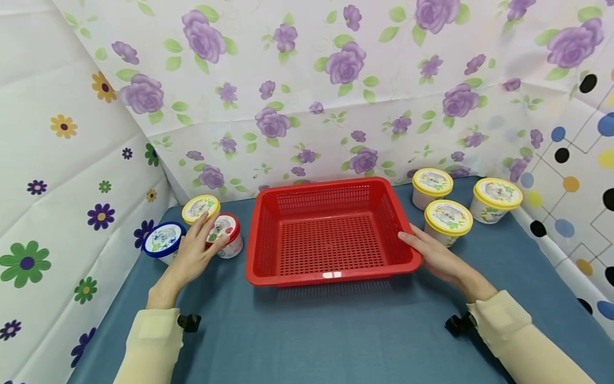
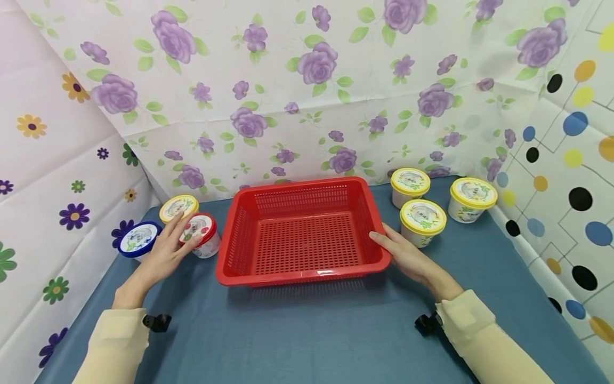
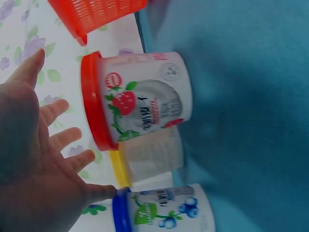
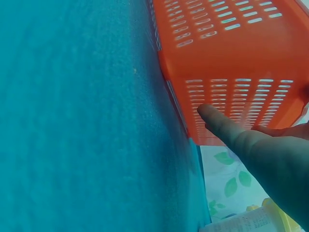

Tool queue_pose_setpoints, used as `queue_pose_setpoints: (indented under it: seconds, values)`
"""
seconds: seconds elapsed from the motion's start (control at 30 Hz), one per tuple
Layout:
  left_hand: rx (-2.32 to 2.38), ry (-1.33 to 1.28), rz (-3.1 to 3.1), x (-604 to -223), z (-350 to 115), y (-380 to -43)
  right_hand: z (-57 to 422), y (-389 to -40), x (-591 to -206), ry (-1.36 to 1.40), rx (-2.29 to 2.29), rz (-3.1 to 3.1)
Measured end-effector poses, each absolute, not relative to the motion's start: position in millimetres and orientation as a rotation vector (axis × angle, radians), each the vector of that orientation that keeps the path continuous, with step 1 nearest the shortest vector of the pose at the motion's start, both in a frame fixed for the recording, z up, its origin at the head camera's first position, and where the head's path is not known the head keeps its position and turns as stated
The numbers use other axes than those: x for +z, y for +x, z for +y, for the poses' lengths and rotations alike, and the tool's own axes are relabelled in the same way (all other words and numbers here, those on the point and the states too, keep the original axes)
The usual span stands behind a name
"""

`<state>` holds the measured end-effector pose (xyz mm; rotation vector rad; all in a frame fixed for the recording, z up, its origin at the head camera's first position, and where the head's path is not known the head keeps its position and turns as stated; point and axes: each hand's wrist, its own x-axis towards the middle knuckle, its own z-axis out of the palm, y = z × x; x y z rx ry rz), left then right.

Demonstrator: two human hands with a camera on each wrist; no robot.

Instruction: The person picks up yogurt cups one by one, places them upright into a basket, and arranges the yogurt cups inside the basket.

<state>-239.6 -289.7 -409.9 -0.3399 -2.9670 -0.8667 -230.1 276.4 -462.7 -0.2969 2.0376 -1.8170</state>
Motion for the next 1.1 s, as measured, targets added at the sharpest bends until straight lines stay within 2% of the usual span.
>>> queue_pose_setpoints:
  seconds: [1.1]
  values:
    - [-1.098, -0.356, -2.81, -448, -293, -246, 276, -230, -463, -0.321, -1.842, 2.008]
